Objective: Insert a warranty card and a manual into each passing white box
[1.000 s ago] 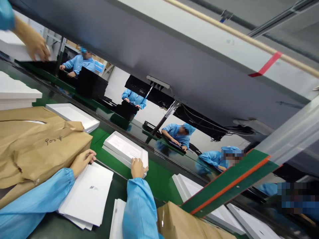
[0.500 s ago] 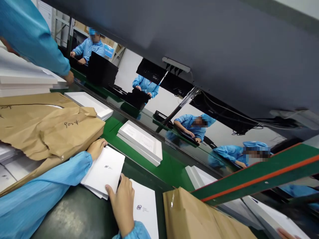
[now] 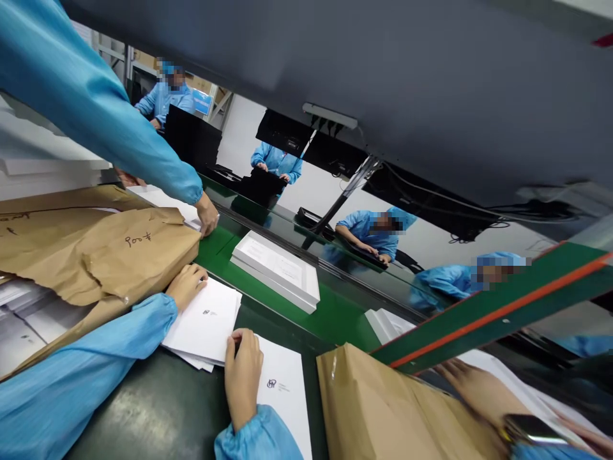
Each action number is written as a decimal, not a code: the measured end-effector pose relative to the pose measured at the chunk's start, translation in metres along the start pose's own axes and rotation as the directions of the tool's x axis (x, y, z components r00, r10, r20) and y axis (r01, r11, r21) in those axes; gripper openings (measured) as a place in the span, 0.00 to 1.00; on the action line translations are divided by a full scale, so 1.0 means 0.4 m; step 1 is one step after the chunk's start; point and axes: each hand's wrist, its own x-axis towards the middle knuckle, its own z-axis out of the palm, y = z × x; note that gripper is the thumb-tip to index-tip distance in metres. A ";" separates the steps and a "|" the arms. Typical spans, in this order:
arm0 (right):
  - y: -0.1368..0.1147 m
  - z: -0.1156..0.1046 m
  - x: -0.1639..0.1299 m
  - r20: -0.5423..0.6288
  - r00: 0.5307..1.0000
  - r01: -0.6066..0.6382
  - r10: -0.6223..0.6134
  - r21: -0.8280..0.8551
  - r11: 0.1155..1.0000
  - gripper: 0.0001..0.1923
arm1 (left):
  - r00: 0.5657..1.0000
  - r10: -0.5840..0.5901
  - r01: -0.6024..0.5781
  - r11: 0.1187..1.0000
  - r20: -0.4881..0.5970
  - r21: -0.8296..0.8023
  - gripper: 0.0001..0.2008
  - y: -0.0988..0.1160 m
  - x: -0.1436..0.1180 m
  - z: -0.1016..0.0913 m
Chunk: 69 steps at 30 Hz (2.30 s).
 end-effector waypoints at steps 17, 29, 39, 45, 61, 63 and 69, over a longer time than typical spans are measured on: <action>0.085 -0.061 0.036 -0.052 0.998 -0.020 0.041 0.361 0.932 0.11 | 0.909 0.215 -0.372 0.805 0.357 0.462 0.14 0.296 -0.313 0.096; 0.045 -0.059 0.004 0.044 0.999 0.014 -0.011 -0.055 0.998 0.15 | 0.934 0.053 -0.225 0.856 0.354 0.465 0.35 0.242 -0.245 0.065; 0.012 0.003 -0.022 0.095 0.993 0.071 -0.066 -0.044 0.997 0.20 | 0.969 -0.086 -0.003 0.935 0.234 0.356 0.32 0.106 -0.096 0.004; 0.001 0.037 0.001 0.002 0.996 0.084 -0.084 -0.046 0.995 0.17 | 0.998 -0.024 -0.001 0.917 0.058 0.399 0.24 0.087 -0.101 0.036; -0.087 -0.039 0.020 -0.163 0.979 0.018 0.120 0.662 0.749 0.19 | 0.975 0.140 -0.145 0.989 -0.171 -0.018 0.23 0.129 -0.099 -0.020; -0.092 -0.066 0.012 -0.268 0.963 0.129 0.032 0.563 0.817 0.18 | 0.957 0.245 -0.280 0.923 -0.158 -0.265 0.27 0.155 -0.104 -0.036; -0.108 -0.069 -0.028 -0.051 0.909 0.416 -0.413 0.069 0.907 0.22 | 0.992 0.051 0.090 0.362 0.116 -0.928 0.28 0.202 -0.112 -0.024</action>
